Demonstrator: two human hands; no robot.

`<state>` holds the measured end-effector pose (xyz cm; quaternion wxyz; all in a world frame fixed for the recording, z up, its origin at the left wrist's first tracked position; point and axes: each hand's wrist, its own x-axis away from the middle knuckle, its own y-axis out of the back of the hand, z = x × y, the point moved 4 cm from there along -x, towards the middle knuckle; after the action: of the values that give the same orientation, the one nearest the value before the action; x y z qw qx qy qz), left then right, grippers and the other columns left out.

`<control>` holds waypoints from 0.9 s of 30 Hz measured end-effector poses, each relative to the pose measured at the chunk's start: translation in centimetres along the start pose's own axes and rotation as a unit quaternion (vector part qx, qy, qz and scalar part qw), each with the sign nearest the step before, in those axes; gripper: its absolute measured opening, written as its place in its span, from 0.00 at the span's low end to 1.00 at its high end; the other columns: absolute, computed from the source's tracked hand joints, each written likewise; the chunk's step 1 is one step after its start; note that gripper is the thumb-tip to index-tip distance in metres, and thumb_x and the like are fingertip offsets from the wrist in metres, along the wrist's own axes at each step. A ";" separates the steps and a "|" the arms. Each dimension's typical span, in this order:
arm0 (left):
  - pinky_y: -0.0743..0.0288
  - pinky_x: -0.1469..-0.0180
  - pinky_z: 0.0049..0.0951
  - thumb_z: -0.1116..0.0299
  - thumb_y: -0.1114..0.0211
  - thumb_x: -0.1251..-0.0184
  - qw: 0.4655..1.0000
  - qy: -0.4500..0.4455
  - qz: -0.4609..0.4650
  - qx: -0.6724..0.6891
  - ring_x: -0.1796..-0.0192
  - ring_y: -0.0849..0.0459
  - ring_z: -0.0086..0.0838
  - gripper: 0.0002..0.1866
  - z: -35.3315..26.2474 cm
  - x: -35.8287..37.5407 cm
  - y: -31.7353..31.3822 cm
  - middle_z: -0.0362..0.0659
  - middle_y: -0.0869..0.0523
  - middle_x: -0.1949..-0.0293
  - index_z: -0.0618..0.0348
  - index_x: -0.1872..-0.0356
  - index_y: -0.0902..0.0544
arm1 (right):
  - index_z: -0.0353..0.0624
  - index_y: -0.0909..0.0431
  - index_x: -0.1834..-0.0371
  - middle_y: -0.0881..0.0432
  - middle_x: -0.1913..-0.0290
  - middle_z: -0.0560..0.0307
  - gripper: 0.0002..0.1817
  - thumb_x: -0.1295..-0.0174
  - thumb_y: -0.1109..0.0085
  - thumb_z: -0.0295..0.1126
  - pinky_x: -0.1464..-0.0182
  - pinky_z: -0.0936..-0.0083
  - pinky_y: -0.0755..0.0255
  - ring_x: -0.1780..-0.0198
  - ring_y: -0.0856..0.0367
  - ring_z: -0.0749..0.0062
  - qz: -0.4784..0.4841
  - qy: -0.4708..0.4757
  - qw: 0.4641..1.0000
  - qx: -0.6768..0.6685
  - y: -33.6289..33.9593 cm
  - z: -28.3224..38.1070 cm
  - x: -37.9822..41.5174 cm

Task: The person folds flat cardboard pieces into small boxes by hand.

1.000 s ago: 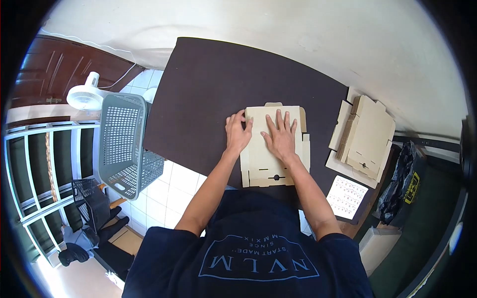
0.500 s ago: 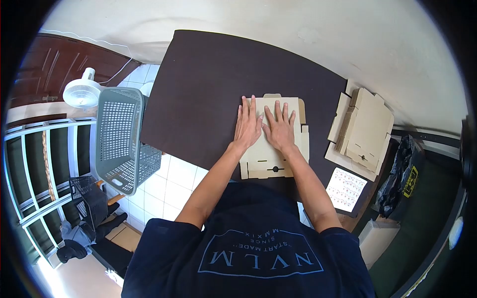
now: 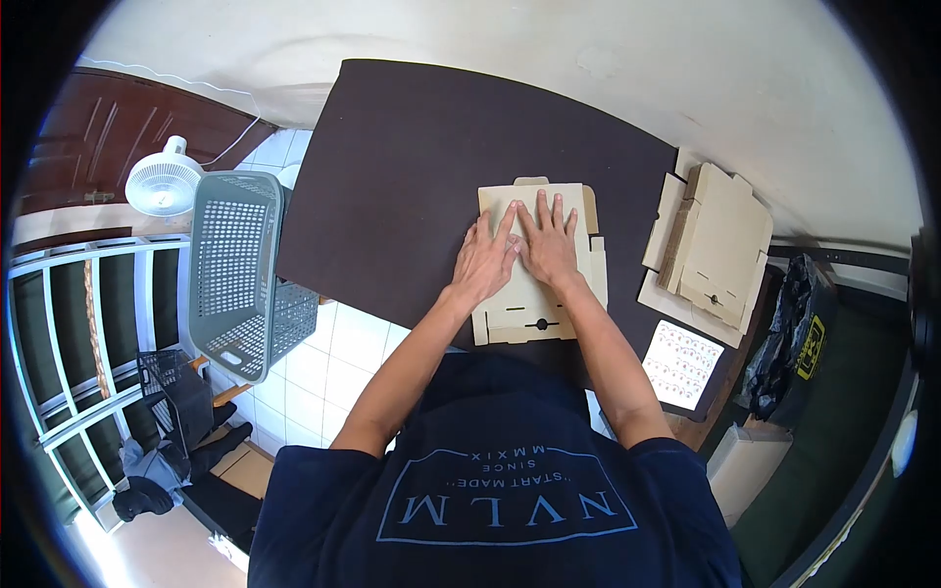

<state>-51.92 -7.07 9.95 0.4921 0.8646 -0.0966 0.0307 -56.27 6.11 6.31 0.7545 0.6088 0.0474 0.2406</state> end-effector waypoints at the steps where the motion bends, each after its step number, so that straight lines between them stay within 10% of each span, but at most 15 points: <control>1: 0.30 0.31 0.56 0.61 0.40 0.25 1.000 -0.003 -0.001 0.000 0.31 0.31 0.70 0.40 -0.4 -0.1 1.1 0.74 0.39 0.28 0.49 0.18 0.50 | 0.58 0.43 0.17 0.56 0.15 0.43 0.35 0.26 0.51 0.51 0.21 0.30 0.68 0.16 0.63 0.37 0.002 -0.001 1.000 -0.021 0.3 0.0 0.0; 4: 0.23 0.37 0.50 0.61 0.39 0.25 0.993 0.053 0.044 0.092 0.37 0.20 0.58 0.39 0.9 -0.5 3.0 0.69 0.33 0.30 0.48 0.18 0.46 | 0.53 0.32 0.23 0.44 0.18 0.41 0.31 0.29 0.42 0.44 0.20 0.36 0.59 0.18 0.52 0.37 -0.002 -0.010 0.998 -0.057 2.0 -0.1 -0.1; 7: 0.19 0.44 0.35 0.63 0.37 0.24 0.935 0.159 -0.079 0.307 0.49 0.10 0.39 0.33 3.3 0.5 5.3 0.56 0.18 0.39 0.53 0.22 0.38 | 0.48 0.20 0.35 0.26 0.30 0.42 0.23 0.34 0.37 0.34 0.23 0.48 0.43 0.25 0.36 0.40 -0.149 -0.005 0.943 -0.298 2.8 -2.8 -0.5; 10: 0.20 0.53 0.27 0.69 0.40 0.22 0.896 0.178 -0.160 0.373 0.58 0.13 0.27 0.23 6.1 4.1 5.3 0.48 0.13 0.55 0.57 0.29 0.28 | 0.43 0.15 0.45 0.16 0.44 0.42 0.16 0.38 0.36 0.27 0.35 0.58 0.29 0.38 0.22 0.46 -0.210 -0.050 0.945 -0.248 6.2 -4.7 2.8; 16: 0.19 0.55 0.32 0.76 0.43 0.26 0.936 0.177 -0.011 0.305 0.61 0.11 0.36 0.15 7.1 10.8 3.2 0.46 0.12 0.67 0.55 0.41 0.19 | 0.39 0.14 0.52 0.18 0.53 0.41 0.15 0.40 0.44 0.18 0.45 0.58 0.25 0.51 0.17 0.52 -0.075 -0.163 0.932 -0.316 5.4 -9.9 10.5; 22: 0.31 0.42 0.43 0.83 0.38 0.38 0.989 0.029 0.057 0.132 0.48 0.27 0.44 0.26 4.1 12.8 1.4 0.48 0.25 0.54 0.46 0.39 0.18 | 0.44 0.14 0.45 0.23 0.44 0.45 0.28 0.46 0.51 0.09 0.42 0.61 0.25 0.47 0.19 0.48 -0.080 -0.060 0.977 -0.188 3.2 -10.8 16.7; 27: 0.30 0.44 0.39 0.76 0.33 0.34 0.990 -0.029 0.042 0.131 0.51 0.25 0.38 0.19 4.6 12.4 0.2 0.44 0.22 0.56 0.48 0.43 0.13 | 0.48 0.11 0.47 0.24 0.43 0.48 0.21 0.42 0.38 0.16 0.44 0.69 0.23 0.45 0.19 0.56 -0.028 -0.111 0.954 -0.277 2.4 -11.7 17.6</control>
<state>-40.05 -12.84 9.61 0.3695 0.9175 -0.1417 0.0387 -45.79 24.35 9.44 0.9006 0.3967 -0.0882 0.1539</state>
